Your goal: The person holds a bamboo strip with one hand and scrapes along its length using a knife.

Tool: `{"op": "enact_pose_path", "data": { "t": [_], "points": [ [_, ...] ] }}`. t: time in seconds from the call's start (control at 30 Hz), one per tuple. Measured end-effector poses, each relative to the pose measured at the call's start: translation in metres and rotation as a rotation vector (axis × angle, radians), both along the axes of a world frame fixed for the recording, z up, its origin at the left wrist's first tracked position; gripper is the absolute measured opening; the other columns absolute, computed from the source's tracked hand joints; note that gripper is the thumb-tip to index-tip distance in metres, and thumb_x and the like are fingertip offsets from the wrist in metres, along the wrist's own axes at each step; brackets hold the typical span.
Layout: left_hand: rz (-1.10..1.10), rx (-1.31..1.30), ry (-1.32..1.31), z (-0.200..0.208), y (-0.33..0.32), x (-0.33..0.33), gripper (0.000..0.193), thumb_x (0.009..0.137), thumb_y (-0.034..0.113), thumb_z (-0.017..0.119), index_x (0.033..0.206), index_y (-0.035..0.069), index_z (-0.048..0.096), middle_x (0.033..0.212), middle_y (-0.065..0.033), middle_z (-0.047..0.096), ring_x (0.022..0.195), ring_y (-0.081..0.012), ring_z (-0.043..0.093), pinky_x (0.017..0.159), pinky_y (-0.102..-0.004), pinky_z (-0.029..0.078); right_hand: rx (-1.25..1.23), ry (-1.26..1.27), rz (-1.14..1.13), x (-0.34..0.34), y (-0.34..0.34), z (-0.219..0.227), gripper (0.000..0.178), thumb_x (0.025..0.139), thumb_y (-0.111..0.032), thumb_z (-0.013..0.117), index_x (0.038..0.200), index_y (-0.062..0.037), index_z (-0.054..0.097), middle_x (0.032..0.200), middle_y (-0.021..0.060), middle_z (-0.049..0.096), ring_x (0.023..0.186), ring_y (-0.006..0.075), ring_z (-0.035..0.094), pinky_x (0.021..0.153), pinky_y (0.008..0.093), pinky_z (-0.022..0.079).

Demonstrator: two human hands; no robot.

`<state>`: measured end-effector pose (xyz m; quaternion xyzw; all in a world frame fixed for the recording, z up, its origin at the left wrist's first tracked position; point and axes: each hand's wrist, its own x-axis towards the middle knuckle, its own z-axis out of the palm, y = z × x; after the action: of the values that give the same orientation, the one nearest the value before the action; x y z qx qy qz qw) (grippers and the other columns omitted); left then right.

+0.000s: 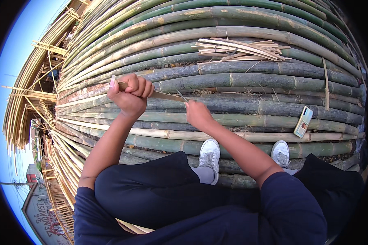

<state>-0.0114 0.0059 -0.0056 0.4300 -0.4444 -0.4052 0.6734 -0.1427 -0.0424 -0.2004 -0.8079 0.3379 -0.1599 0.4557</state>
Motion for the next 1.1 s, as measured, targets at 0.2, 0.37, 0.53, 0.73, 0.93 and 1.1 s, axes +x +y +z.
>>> {"op": "enact_pose_path", "data": {
  "t": [0.2, 0.37, 0.53, 0.73, 0.93, 1.1],
  "points": [
    [-0.039, 0.000, 0.020, 0.001, -0.007, 0.000, 0.049, 0.078, 0.057, 0.035, 0.053, 0.017, 0.023, 0.043, 0.0034, 0.018, 0.038, -0.0115, 0.013, 0.041, -0.0291, 0.014, 0.007, 0.149, -0.056, -0.009, -0.019, -0.088, 0.030, 0.092, -0.021, 0.043, 0.084, 0.0032, 0.059, 0.074, 0.0267, 0.061, 0.074, 0.0448, 0.060, 0.069, 0.0509, 0.048],
    [-0.057, -0.032, 0.013, 0.000, 0.002, 0.004, 0.050, 0.080, 0.056, 0.031, 0.051, 0.016, 0.023, 0.043, 0.0035, 0.018, 0.040, -0.0109, 0.011, 0.041, -0.0286, 0.013, 0.016, 0.066, -0.119, -0.010, -0.016, -0.038, 0.030, 0.092, -0.022, 0.044, 0.084, 0.0029, 0.059, 0.078, 0.0274, 0.061, 0.077, 0.0447, 0.060, 0.072, 0.0514, 0.047],
    [-0.070, -0.047, 0.029, 0.001, -0.005, -0.002, 0.051, 0.080, 0.057, 0.032, 0.051, 0.016, 0.023, 0.043, 0.0036, 0.018, 0.040, -0.0106, 0.012, 0.041, -0.0285, 0.013, 0.021, 0.015, -0.090, 0.010, -0.013, -0.069, 0.031, 0.091, -0.021, 0.044, 0.080, 0.0045, 0.059, 0.075, 0.0274, 0.061, 0.075, 0.0453, 0.059, 0.070, 0.0511, 0.047],
    [-0.090, -0.017, -0.042, 0.002, 0.001, 0.002, 0.048, 0.077, 0.056, 0.036, 0.053, 0.017, 0.024, 0.042, 0.0036, 0.019, 0.038, -0.0110, 0.014, 0.041, -0.0287, 0.014, -0.044, 0.001, 0.012, 0.013, -0.028, -0.033, 0.031, 0.091, -0.021, 0.044, 0.080, 0.0033, 0.059, 0.077, 0.0273, 0.061, 0.078, 0.0446, 0.060, 0.071, 0.0505, 0.048],
    [-0.065, -0.031, -0.018, 0.001, -0.006, -0.002, 0.048, 0.078, 0.055, 0.035, 0.053, 0.017, 0.024, 0.042, 0.0038, 0.019, 0.038, -0.0109, 0.013, 0.041, -0.0287, 0.014, -0.041, 0.063, -0.164, 0.009, -0.008, -0.082, 0.030, 0.091, -0.021, 0.044, 0.080, 0.0031, 0.057, 0.074, 0.0261, 0.061, 0.073, 0.0435, 0.060, 0.068, 0.0506, 0.049],
    [-0.079, 0.010, -0.016, 0.002, -0.003, -0.001, 0.048, 0.078, 0.056, 0.035, 0.053, 0.017, 0.024, 0.042, 0.0038, 0.019, 0.038, -0.0109, 0.013, 0.041, -0.0287, 0.014, -0.040, 0.085, 0.008, 0.001, -0.021, -0.049, 0.029, 0.091, -0.022, 0.043, 0.082, 0.0025, 0.058, 0.077, 0.0261, 0.062, 0.076, 0.0425, 0.061, 0.069, 0.0504, 0.049]
  ]
}}
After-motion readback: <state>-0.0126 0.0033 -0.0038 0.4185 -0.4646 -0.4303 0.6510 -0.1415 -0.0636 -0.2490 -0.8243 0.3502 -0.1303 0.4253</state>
